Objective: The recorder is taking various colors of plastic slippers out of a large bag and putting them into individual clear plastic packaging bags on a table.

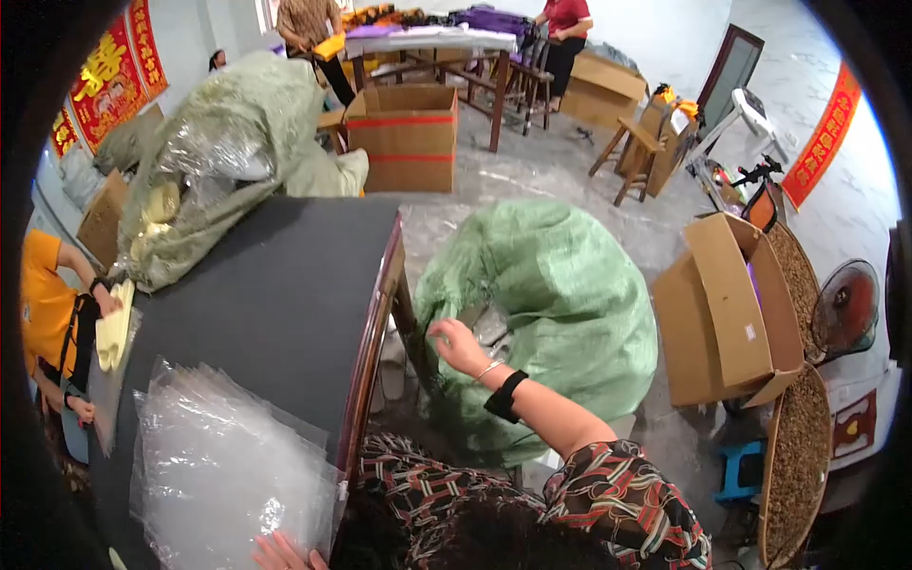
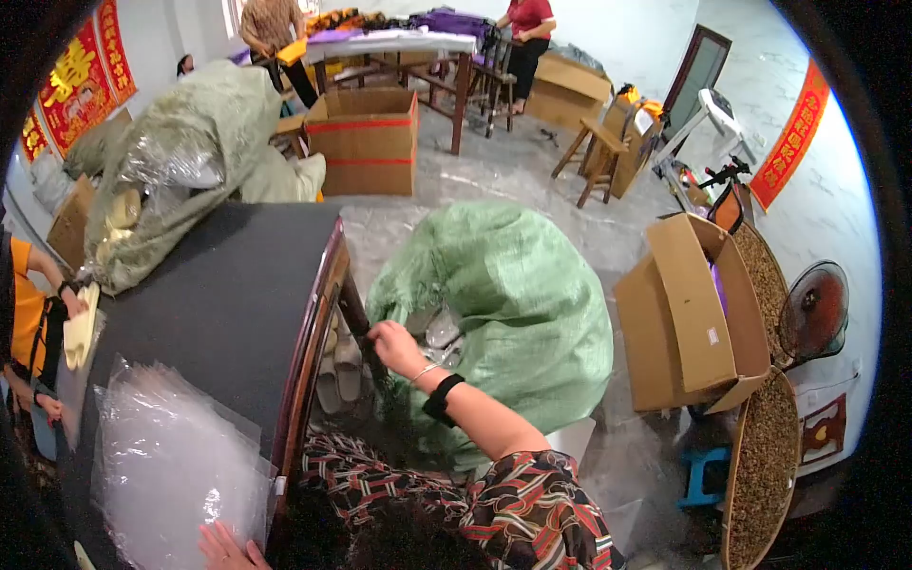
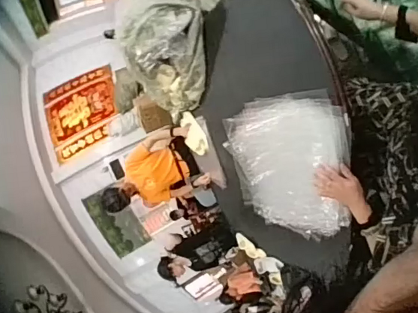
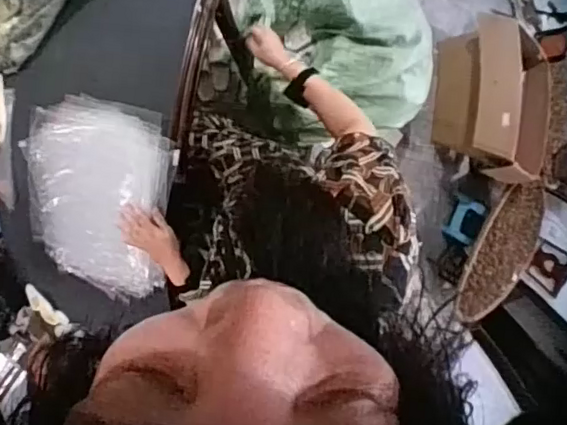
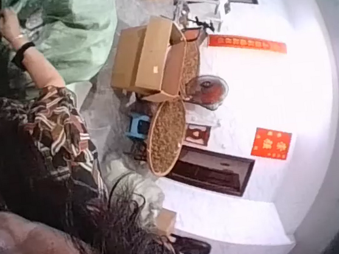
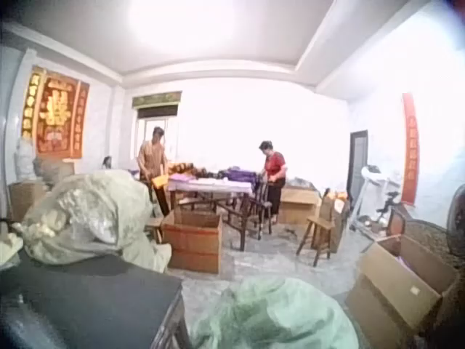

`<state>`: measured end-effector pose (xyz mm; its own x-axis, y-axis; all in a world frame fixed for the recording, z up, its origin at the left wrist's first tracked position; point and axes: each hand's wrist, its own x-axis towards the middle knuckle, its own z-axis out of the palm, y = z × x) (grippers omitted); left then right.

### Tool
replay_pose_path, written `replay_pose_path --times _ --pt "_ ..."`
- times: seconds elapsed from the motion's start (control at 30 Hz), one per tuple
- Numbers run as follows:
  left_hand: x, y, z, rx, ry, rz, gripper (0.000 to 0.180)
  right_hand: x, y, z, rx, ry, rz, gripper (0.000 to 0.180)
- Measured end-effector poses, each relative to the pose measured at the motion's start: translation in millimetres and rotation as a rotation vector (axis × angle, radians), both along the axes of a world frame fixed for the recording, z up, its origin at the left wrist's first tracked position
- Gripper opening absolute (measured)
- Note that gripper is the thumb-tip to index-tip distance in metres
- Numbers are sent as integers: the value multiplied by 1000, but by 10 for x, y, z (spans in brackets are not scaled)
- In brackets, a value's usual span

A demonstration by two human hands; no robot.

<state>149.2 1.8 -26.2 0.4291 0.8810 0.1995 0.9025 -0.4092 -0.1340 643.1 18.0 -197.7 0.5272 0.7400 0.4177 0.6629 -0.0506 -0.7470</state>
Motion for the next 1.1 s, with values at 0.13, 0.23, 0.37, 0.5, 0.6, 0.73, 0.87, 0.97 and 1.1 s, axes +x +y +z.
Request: replay_pose_path --times 0.13,0.23,0.37,0.5,0.6,0.73,0.87,0.97,1.1 --pt "36 64 -27 -25 -20 -40 54 528 -540 -1289 -482 39 -27 20" --pt "109 67 -1 -89 -48 -20 55 916 -856 -1812 -804 0 -40 24" --pt "95 50 35 -136 -7 6 56 1180 -1052 -2066 -1068 -15 -39 25" --pt "85 50 21 -116 -3 -7 55 1335 -1036 -2139 -1278 15 -96 25" --pt "133 123 -23 -117 -73 -67 54 1603 -1194 -2423 -1327 -135 -380 25" --pt "189 139 10 -136 -59 -30 55 1867 -815 -2530 -1167 87 -405 30" --pt "197 91 86 -135 -24 19 61 2004 -240 -2716 -859 365 -415 39" --pt "169 141 -4 -146 -10 -12 61 2245 -270 -2902 -915 506 -451 49" --pt "-175 46 83 -256 85 -25 70 1761 -456 -3212 -511 962 -516 64"
